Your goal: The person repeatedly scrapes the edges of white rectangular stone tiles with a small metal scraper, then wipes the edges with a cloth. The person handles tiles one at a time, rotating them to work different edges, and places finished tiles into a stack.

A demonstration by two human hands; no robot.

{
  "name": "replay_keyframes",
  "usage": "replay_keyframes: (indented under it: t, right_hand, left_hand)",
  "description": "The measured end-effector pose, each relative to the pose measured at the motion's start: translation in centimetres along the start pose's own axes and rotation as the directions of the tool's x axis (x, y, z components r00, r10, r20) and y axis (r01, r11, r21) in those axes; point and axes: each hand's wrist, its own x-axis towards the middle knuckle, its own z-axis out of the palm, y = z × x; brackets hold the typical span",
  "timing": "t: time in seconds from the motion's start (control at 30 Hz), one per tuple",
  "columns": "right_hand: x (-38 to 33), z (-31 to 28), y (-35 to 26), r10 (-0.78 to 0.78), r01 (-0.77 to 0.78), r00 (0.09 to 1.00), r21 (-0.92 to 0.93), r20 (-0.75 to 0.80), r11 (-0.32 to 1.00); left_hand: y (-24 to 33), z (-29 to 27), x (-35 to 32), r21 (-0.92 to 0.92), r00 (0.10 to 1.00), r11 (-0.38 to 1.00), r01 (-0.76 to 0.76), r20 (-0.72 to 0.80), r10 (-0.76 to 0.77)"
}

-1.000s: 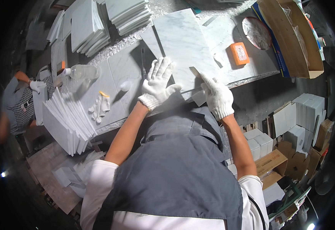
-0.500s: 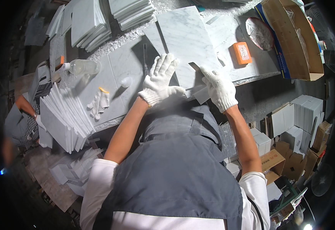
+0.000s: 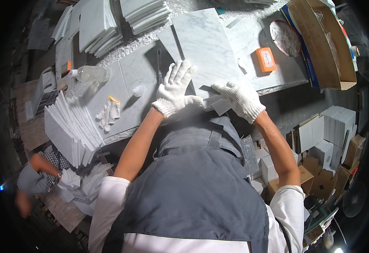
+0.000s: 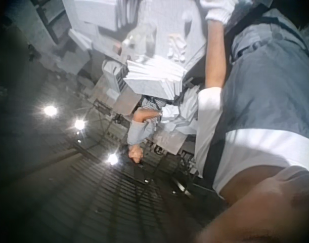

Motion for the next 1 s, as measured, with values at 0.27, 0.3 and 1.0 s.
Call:
replay_keyframes:
  t: [0.27,0.3,1.0]
  right_hand:
    - [1.4,0.3,0.5,0.178,-0.167,0.98,0.111,-0.092,0.98]
    - [1.2,0.2,0.2,0.145,-0.14,0.987,0.085,-0.063,0.987]
    - [1.5,-1.3,1.3,0.136,-0.126,0.987,-0.102,0.091,0.987]
  left_hand:
    - [-0.1,0.2,0.0,-0.038,1.0,0.999,0.001,-0.008,-0.001]
    - [-0.1,0.2,0.0,-0.033,1.0,0.999,-0.001,-0.013,0.0]
    - [-0.2,0.4,-0.1,-0.042,0.999,0.999,-0.009,-0.043,0.007]
